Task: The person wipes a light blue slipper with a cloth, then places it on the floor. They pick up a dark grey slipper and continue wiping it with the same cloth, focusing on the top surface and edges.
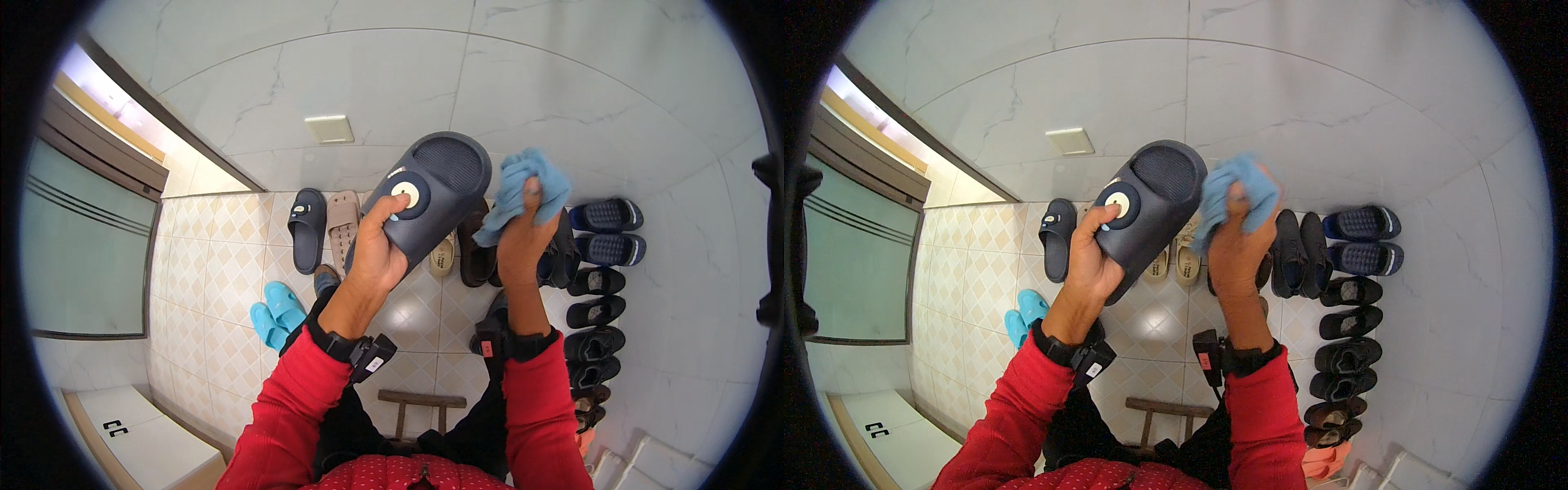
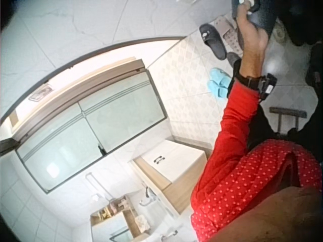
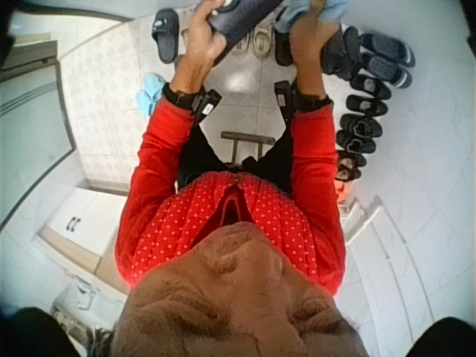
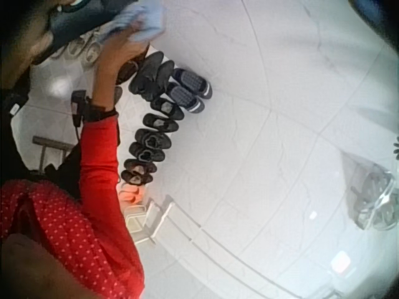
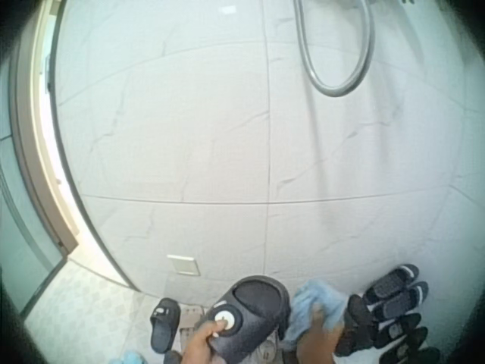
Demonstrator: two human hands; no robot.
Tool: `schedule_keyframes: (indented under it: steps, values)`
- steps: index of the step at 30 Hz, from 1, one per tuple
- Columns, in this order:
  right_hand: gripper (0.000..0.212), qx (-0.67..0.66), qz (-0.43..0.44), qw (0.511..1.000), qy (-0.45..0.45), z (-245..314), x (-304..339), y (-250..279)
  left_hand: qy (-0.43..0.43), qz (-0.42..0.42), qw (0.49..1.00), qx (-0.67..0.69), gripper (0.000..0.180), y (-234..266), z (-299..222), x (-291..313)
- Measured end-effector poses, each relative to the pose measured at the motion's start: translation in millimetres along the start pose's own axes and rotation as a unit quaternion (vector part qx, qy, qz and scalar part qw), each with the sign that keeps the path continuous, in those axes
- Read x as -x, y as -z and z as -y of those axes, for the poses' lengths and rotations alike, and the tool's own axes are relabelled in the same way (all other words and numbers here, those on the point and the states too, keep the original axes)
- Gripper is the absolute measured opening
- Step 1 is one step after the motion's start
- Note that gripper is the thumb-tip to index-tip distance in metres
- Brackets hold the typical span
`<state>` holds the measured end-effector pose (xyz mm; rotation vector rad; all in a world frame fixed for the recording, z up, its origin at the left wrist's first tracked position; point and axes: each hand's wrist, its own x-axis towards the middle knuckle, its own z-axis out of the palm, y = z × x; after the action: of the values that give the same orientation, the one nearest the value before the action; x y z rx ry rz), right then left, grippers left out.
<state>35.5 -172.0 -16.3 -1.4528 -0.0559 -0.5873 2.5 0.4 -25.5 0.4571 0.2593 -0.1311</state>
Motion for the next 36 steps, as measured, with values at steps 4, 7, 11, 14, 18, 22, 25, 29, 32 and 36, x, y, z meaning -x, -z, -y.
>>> schedule_keyframes:
  steps: [4,7,11,14,18,22,25,29,32,36]
  values:
    - [0.042,0.289,0.167,0.902,0.275,2.3,9.1,-9.9,-0.028,-0.002,1.000,0.013,0.037,-1.0,2.4,-0.8]
    - [0.044,0.359,0.176,0.866,0.301,0.1,13.5,-17.4,-0.026,0.021,0.999,0.009,0.035,-2.5,4.8,1.7]
    - [0.041,0.346,0.138,0.871,0.320,-2.3,9.5,-12.8,0.035,0.062,0.997,0.020,0.036,-4.0,8.1,5.9]
    - [0.039,0.355,0.133,0.874,0.305,-3.7,3.9,-9.3,0.004,0.081,0.991,-0.109,0.040,-5.1,13.9,4.6]
    - [0.036,0.369,0.135,0.887,0.243,-3.5,0.6,-9.9,-0.032,0.058,0.987,-0.149,0.043,-5.5,21.4,4.0]
    - [0.036,0.319,0.111,0.926,0.170,-1.8,4.1,-13.5,-0.012,0.036,0.997,-0.067,0.037,-3.7,25.6,1.1]
    - [0.039,0.253,0.147,0.946,0.137,-0.9,9.5,-17.8,-0.029,0.057,0.996,-0.056,0.030,1.4,23.4,-3.6]
    - [0.039,0.268,0.198,0.911,0.243,-1.8,13.4,-26.3,-0.031,0.057,0.997,-0.045,0.028,7.1,20.3,-3.2]
    - [0.037,0.283,0.201,0.911,0.224,-2.0,11.1,-26.4,0.013,0.077,0.997,0.003,0.028,5.1,21.8,-0.5]
    - [0.035,0.314,0.157,0.907,0.231,-1.5,7.1,-20.5,0.030,0.078,0.997,0.001,0.032,-2.8,25.7,2.4]
